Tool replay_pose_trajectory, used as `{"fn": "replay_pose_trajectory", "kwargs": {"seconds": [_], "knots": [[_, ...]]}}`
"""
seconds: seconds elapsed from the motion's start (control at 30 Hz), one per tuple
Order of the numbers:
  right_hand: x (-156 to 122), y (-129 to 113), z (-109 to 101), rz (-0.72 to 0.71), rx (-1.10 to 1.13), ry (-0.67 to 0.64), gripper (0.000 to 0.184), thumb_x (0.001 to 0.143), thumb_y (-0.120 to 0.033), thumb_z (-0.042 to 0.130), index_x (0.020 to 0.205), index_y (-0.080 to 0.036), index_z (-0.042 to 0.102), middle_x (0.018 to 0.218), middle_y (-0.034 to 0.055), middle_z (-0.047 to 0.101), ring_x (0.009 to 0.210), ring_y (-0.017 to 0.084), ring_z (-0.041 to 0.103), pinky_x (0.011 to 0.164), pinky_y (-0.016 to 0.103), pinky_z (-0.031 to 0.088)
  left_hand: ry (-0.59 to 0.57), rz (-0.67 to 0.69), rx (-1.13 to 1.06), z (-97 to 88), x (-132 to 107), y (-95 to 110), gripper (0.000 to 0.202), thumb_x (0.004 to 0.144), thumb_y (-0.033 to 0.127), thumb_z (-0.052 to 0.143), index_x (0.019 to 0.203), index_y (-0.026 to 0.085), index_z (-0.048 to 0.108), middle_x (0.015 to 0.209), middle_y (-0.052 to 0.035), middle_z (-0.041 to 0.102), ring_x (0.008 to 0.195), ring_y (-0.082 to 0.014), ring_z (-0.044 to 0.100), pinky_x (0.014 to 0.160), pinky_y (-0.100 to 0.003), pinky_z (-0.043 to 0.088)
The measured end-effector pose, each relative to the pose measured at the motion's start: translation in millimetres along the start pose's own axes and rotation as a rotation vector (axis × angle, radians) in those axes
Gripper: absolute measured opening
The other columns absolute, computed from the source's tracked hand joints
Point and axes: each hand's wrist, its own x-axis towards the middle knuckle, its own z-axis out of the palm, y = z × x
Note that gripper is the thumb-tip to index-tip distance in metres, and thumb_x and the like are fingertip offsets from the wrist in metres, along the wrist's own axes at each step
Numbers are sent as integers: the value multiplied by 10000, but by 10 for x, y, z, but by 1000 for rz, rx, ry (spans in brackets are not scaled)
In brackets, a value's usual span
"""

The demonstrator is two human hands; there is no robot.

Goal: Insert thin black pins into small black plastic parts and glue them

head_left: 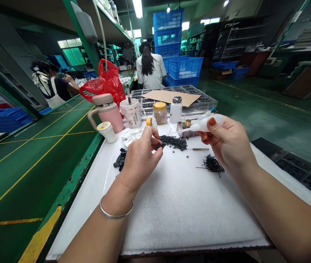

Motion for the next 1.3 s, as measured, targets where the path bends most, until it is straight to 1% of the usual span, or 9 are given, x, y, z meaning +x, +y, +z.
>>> {"fn": "replay_pose_trajectory", "kwargs": {"seconds": [0.13,0.23,0.37,0.43,0.53,0.7,0.93,1.17,1.3], "knots": [[-3,4,12,42,35,-10,299,759,-429,711,782,-154,595,655,16,558,541,79,472,472,205,378,6,-8,-21,-1,-3,0,277,749,125,590,937,242,424,841,9,694,735,-148,648,696,-272,513],[10,16,7,114,147,8,266,778,-400,695,841,-168,580,768,24,608,606,78,534,490,181,409,14,-29,-74,6,1,-9,282,741,131,600,934,237,422,842,3,695,728,-144,650,695,-272,512],[32,58,19,271,329,-5,382,642,-176,767,926,-216,515,938,-13,608,783,77,600,582,142,468,-1,-119,-286,42,18,-11,306,725,156,633,918,230,408,825,1,691,715,-137,658,654,-242,499],[21,96,48,353,322,-70,440,580,-107,767,909,-211,494,891,-32,575,730,63,569,601,150,475,-25,-180,-413,65,28,4,324,716,168,653,914,226,404,822,-4,692,713,-137,663,624,-222,484],[-31,162,114,415,196,-162,427,587,-179,790,911,-195,513,735,-52,500,590,47,464,512,154,407,-70,-266,-620,94,34,45,362,707,178,683,915,223,389,803,-5,695,713,-143,666,607,-209,472],[-133,215,230,267,-66,-321,380,693,-395,748,964,-142,666,725,3,571,582,64,436,490,183,339,-107,-307,-912,130,19,89,420,708,167,721,934,219,371,754,14,696,700,-127,661,683,-236,502],[-189,250,294,35,-181,-166,248,691,-345,760,764,-113,707,728,37,657,661,110,544,618,233,409,-95,-405,-987,210,9,111,472,681,217,777,966,197,401,732,-12,698,664,-150,673,699,-309,551],[-198,245,306,20,-307,-61,203,740,-305,722,692,-116,667,583,-14,564,543,71,450,550,220,349,-112,-412,-903,247,0,142,563,676,290,784,1115,162,455,742,-62,711,616,-162,665,633,-297,553],[-156,280,289,84,-237,-86,291,753,-390,704,702,-119,612,578,-14,546,522,72,448,504,215,343,-131,-386,-897,237,10,116,633,679,296,783,1194,176,435,765,-66,722,664,-173,675,663,-300,551]]}}
